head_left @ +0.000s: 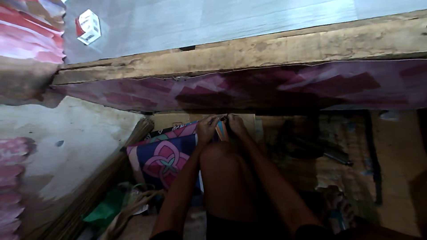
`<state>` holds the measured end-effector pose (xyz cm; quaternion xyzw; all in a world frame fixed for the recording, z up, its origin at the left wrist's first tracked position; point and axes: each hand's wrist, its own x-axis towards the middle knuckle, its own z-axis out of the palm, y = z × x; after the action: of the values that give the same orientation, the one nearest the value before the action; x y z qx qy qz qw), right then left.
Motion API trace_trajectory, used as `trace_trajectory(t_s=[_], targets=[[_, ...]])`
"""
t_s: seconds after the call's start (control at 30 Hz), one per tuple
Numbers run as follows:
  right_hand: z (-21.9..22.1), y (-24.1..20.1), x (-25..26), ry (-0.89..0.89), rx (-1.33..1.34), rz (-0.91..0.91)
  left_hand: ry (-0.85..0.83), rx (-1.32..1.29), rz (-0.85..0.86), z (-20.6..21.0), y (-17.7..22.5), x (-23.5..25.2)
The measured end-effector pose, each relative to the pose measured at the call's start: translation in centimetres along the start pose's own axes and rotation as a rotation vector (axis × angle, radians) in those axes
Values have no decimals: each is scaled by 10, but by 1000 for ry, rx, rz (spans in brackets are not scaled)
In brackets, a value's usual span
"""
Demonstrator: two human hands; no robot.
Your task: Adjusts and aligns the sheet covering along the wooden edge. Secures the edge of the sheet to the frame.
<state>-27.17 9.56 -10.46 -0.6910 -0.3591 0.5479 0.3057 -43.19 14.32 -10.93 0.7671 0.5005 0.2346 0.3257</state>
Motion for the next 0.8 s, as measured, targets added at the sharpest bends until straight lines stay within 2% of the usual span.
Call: trace_trajectory(t_s=[0.23,0.37,0.43,0.5,0.6,0.7,0.8], targets=[[0,5,4,-39,4,-14,4,7,21,1,0,0],[3,12,5,-40,171,23,-3,-19,-29,-3,7,0],[-2,7,1,-16,232,65,1,-69,-69,-2,13,2],[-4,2,-7,15,175,37,54,-189,-94,-8,19,-1],[-7,-12,-20,73,-32,-153,252,-391,-157,-32,31,-3],[-3,-37,-30,85,-147,-362,392,-299,-167,-78,15,-1],[14,-72,-32,-28,-201,-517,260,-109,-191,-140,-27,9]])
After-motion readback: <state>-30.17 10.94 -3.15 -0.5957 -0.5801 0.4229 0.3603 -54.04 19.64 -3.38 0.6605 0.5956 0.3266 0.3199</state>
